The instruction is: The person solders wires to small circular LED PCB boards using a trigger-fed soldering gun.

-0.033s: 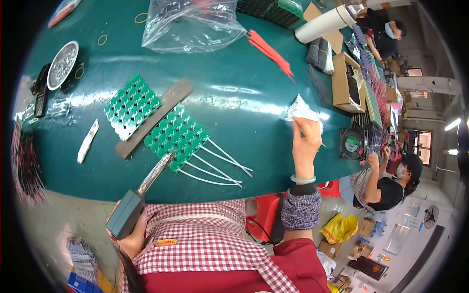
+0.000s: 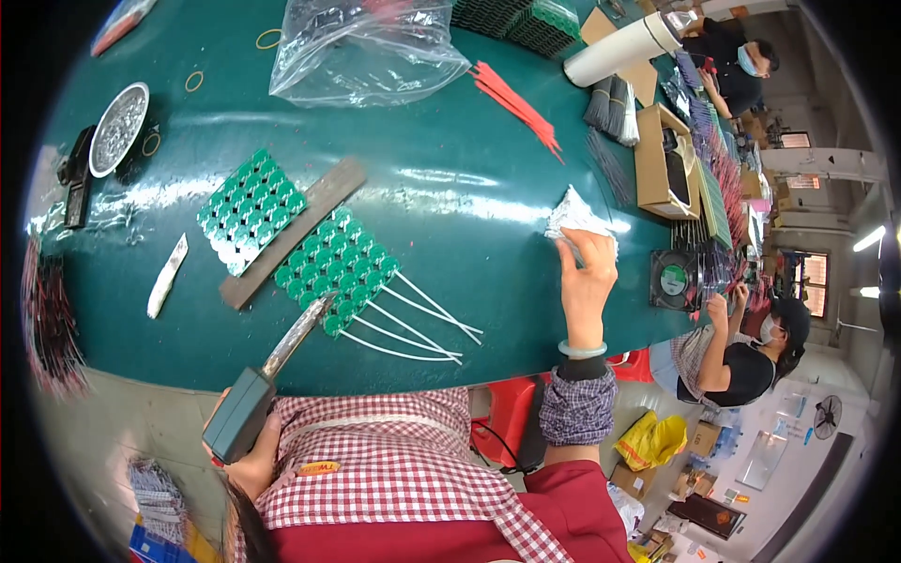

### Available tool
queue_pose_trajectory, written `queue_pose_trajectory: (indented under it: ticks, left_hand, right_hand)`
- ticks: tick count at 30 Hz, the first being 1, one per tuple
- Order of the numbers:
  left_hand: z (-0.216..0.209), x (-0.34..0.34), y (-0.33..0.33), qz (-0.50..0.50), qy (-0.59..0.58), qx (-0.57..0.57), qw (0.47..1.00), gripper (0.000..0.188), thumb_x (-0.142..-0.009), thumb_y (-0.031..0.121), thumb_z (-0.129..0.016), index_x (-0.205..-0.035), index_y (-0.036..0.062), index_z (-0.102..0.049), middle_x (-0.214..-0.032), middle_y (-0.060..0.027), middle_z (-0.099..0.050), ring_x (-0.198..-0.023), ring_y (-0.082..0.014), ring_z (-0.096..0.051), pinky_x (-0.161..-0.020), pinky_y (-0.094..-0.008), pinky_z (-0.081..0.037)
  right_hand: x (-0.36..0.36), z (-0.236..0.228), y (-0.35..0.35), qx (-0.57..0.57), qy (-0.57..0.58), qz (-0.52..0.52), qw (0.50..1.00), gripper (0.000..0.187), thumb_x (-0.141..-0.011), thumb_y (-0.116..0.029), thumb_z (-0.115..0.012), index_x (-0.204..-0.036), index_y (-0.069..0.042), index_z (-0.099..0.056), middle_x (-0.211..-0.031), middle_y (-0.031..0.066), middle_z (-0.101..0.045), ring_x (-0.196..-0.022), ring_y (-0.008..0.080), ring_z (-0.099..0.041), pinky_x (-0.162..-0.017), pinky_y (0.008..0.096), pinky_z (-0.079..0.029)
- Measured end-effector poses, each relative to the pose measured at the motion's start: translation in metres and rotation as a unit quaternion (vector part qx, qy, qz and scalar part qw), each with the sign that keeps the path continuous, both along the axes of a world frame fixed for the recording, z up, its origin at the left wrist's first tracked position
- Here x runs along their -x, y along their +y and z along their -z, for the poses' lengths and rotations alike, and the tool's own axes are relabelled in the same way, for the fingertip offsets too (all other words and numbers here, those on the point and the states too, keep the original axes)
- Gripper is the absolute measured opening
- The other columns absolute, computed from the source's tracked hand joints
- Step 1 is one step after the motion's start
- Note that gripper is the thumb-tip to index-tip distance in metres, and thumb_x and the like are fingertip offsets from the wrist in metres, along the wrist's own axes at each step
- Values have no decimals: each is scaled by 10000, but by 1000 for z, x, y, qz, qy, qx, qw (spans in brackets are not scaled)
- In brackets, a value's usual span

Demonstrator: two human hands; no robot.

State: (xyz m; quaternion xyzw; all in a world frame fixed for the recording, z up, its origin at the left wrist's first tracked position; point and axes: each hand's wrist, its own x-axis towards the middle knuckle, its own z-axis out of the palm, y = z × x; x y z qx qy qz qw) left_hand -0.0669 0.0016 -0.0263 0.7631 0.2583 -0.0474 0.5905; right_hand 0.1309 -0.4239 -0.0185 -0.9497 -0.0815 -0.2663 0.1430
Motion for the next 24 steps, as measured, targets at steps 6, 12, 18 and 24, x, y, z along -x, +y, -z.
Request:
queue_pose_trajectory:
  ticks: [6,12,18,24]
  left_hand:
    - [-24,-21,-6,22,25,-30,999,382,-826,69,-740,-1173,-24,-609,-1024,-128,-675,-905,-199,-649,-794,-317,-515]
    - [-53,-45,-14,83,46,-128,987,345,-835,77,-724,-1154,-5,-618,-1003,-111,-672,-894,-208,-647,-793,-326,-514]
    - [-45,-46,-13,55,94,-91,990,315,-848,127,-773,-1105,-12,-654,-912,-62,-673,-713,-146,-603,-642,-313,-493]
    - [-39,-48,-13,28,80,-51,995,393,-825,74,-735,-1188,-13,-611,-1033,-113,-674,-919,-199,-640,-827,-333,-510]
  right_hand:
    - [-44,-12,-55,-149,76,24,986,221,-730,-16,-771,-942,-44,-720,-883,86,-680,-839,305,-621,-790,389,-502]
    - [-125,7,-110,97,67,33,992,302,-779,-102,-766,-1060,-19,-690,-1058,130,-647,-1003,329,-589,-851,411,-487]
    - [-151,26,-125,140,62,52,987,218,-802,-81,-724,-1008,-25,-684,-910,117,-623,-906,325,-574,-799,423,-481]
    - [-154,27,-118,151,46,65,985,94,-804,-31,-691,-859,-48,-617,-869,111,-622,-857,328,-572,-756,432,-475]
